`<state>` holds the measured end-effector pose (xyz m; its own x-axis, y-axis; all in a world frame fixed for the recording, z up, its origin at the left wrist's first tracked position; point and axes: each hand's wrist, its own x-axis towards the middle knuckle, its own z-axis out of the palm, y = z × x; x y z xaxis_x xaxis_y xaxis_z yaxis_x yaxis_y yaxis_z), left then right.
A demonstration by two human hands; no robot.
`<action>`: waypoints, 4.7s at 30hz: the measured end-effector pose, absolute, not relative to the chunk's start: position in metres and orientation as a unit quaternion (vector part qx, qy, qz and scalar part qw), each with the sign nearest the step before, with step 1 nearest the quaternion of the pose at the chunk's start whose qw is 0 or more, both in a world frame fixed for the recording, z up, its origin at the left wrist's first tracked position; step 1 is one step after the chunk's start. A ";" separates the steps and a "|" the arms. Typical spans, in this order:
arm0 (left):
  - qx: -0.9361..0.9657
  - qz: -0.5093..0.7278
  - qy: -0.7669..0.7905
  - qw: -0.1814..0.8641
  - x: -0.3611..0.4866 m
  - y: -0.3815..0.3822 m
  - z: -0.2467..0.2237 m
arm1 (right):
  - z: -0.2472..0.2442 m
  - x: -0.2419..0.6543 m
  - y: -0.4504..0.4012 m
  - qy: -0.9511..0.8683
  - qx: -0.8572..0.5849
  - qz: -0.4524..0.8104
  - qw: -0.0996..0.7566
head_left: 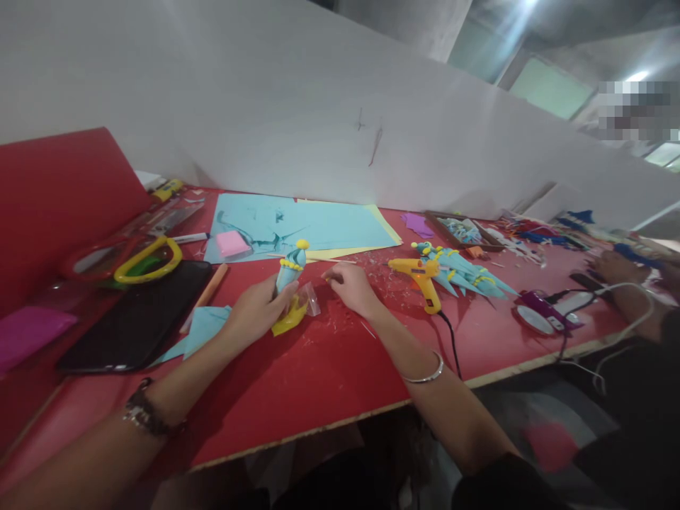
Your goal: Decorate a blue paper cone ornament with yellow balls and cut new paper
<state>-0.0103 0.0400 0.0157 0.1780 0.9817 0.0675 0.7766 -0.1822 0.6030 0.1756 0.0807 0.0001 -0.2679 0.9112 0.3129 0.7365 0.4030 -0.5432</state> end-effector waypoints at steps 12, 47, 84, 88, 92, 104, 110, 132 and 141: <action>0.734 0.239 0.595 0.223 -0.009 0.039 0.016 | 0.001 0.173 0.077 -0.764 -0.506 0.194 0.351; 0.569 0.411 0.463 0.541 -0.008 0.039 0.018 | 0.011 0.160 0.064 -0.702 -0.421 0.268 0.507; 0.658 0.328 0.445 0.512 0.000 0.029 0.021 | 0.023 0.151 0.047 -0.849 -0.383 -0.008 0.363; 0.645 0.322 0.463 0.516 0.001 0.029 0.025 | 0.021 0.152 0.050 -0.841 -0.378 0.037 0.386; 0.628 0.326 0.484 0.515 0.001 0.029 0.027 | 0.021 0.153 0.052 -0.810 -0.381 0.094 0.436; 0.622 0.327 0.500 0.507 -0.001 0.031 0.024 | 0.026 0.152 0.047 -0.761 -0.390 0.151 0.495; 0.635 0.316 0.476 0.520 0.002 0.029 0.027 | 0.021 0.148 0.050 -0.804 -0.371 0.117 0.449; 0.638 0.326 0.467 0.518 0.000 0.029 0.025 | 0.019 0.149 0.051 -0.813 -0.341 0.107 0.460; 0.656 0.314 0.459 0.509 0.000 0.030 0.023 | 0.020 0.148 0.052 -0.834 -0.325 0.086 0.438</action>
